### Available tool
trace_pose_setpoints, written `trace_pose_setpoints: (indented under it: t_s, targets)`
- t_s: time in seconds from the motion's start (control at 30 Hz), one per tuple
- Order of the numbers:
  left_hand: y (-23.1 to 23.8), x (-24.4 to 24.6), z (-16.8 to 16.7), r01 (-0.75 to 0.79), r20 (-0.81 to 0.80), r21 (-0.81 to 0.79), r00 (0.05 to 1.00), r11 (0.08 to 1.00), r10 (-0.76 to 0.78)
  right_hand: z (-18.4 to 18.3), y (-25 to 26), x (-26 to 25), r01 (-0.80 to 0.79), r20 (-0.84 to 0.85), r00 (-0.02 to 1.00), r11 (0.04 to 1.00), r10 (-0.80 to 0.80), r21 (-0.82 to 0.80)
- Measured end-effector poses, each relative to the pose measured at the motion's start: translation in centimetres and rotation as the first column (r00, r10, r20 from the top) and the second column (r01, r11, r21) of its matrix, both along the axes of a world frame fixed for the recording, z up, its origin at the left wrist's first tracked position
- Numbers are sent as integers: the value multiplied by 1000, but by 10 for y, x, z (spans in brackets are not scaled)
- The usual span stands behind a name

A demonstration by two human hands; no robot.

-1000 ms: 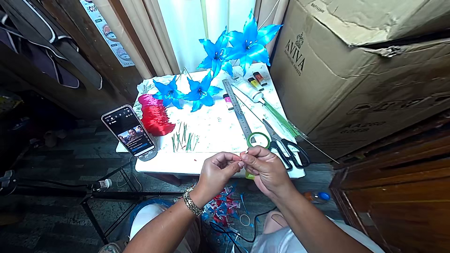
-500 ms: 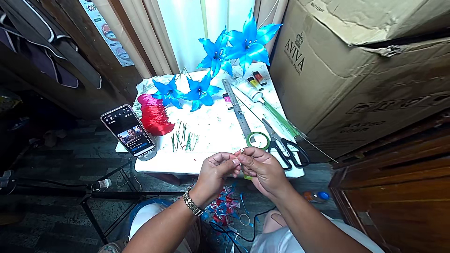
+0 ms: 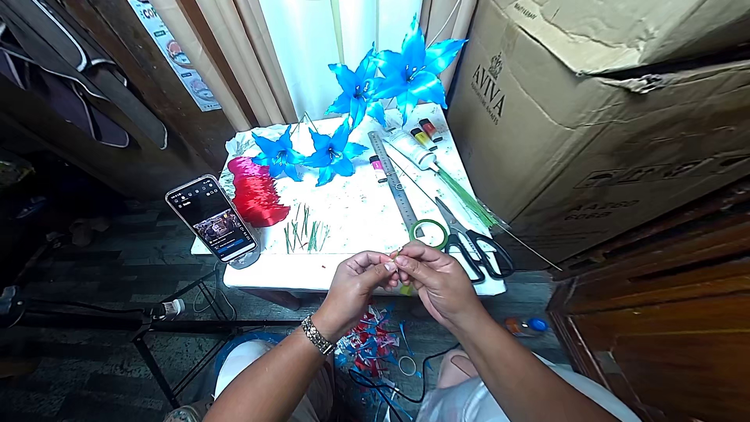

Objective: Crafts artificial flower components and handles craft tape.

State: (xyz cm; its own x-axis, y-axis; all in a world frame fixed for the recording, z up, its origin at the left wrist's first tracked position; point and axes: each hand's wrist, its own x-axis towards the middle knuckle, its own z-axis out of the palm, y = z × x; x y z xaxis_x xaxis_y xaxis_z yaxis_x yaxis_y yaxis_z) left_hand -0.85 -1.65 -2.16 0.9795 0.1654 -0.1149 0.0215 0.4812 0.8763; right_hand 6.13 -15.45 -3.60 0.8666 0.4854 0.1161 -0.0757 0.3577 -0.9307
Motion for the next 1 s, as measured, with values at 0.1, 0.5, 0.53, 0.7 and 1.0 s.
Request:
trace_pose_setpoints:
  t_s: [0.1, 0.5, 0.53, 0.7, 1.0]
  targets:
    - [5, 1, 0, -11, 5, 236, 1000, 972, 11, -3, -1, 2, 7, 79, 997, 1000, -5, -23]
    - [9, -2, 10, -190, 84, 531, 981, 826, 172, -9, 7, -6, -1, 130, 991, 994, 15, -107]
    - [10, -2, 11, -177, 55, 505, 983, 845, 174, -9, 8, -6, 3, 145, 989, 993, 14, -118]
    - [22, -2, 16, -47, -34, 498, 997, 866, 73, -9, 6, -4, -46, 158, 985, 983, 75, -179]
    - [36, 2, 9, 155, 27, 337, 984, 929, -174, 3, 0, -5, -243, -95, 967, 966, 234, -88]
